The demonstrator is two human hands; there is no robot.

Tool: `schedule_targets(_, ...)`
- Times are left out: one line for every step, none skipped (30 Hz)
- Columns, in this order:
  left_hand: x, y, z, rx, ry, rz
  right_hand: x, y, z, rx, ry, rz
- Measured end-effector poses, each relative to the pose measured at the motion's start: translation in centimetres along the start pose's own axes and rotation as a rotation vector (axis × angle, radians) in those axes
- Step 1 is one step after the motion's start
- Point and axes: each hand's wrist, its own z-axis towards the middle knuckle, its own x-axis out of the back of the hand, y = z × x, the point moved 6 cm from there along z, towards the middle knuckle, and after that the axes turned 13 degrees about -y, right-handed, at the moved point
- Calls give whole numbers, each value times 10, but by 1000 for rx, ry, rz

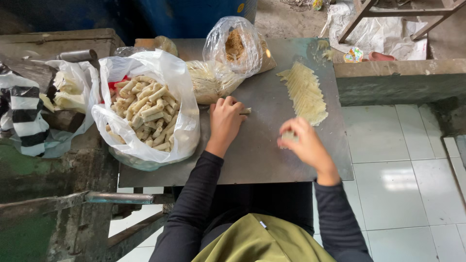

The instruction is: The person wraps a brown filling scooped from a plastic bag into thin translucent sheets, folds each sheet around the filling by hand, and places the finished wrapped rolls into a large plastic bag filled with similar rolls on the metal table.

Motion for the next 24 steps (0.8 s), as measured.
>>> schedule_targets(-1, 4, 2, 5, -16, 16, -5, -2, -14, -49, -144, -41)
schedule_targets(0, 7, 7, 35, -9, 60, -7, -6, -23, -65, -111, -84)
schedule_targets(2, 10, 12, 69, -2, 104, -9, -9, -30, -79, -82, -126)
schedule_targets(7, 13, 13, 107, 1, 151, -13, -11, -37, -93, -57, -164)
schedule_targets(15, 20, 11, 112, 39, 151, -17, -15, -40, -76, -13, -238)
schedule_targets(26, 28, 8, 119, 81, 157, -20, -19, -40, -48, 31, -309)
schedule_targets(40, 34, 4, 123, 121, 164, -22, -21, -39, -22, 78, -378)
schedule_targets(57, 40, -5, 112, 167, 185, -24, -20, -39, 2, 112, -383)
schedule_targets(76, 47, -15, 99, 212, 204, -23, -20, -39, 25, 146, -390)
schedule_targets(100, 49, -26, 137, 297, 296, -23, -19, -40, 45, 182, -399)
schedule_targets(125, 48, -36, 171, 381, 388, -24, -17, -38, 38, 186, -427)
schedule_targets(149, 45, -45, 250, 424, 546, -26, -16, -35, 29, 192, -456)
schedule_targets(172, 40, -54, 327, 465, 702, -27, -16, -32, 18, 198, -485)
schedule_targets(192, 28, -59, 420, 461, 705, -28, -16, -28, -5, 231, -466)
schedule_targets(206, 21, -61, 509, 455, 707, -29, -17, -20, -29, 267, -446)
schedule_targets(214, 21, -61, 529, 456, 743, -29, -19, -12, -56, 306, -426)
schedule_targets(221, 21, -61, 549, 458, 778, -31, -23, -1, -35, 336, -341)
schedule_targets(226, 22, -60, 567, 459, 812, -34, -29, 12, -16, 366, -257)
schedule_targets(228, 22, -57, 557, 438, 766, -42, -40, 25, 77, 297, -242)
schedule_targets(231, 24, -55, 549, 420, 721, -47, -53, 37, 171, 227, -228)
schedule_targets(233, 25, -54, 543, 403, 676, -50, -60, 48, 182, 165, -116)
schedule_targets(236, 31, -56, 492, 439, 673, -52, -67, 58, 194, 100, -3)
schedule_targets(237, 38, -62, 440, 473, 670, -52, -73, 70, 205, 35, 110)
schedule_targets(235, 46, -67, 389, 506, 666, -37, -80, 82, 262, 166, 64)
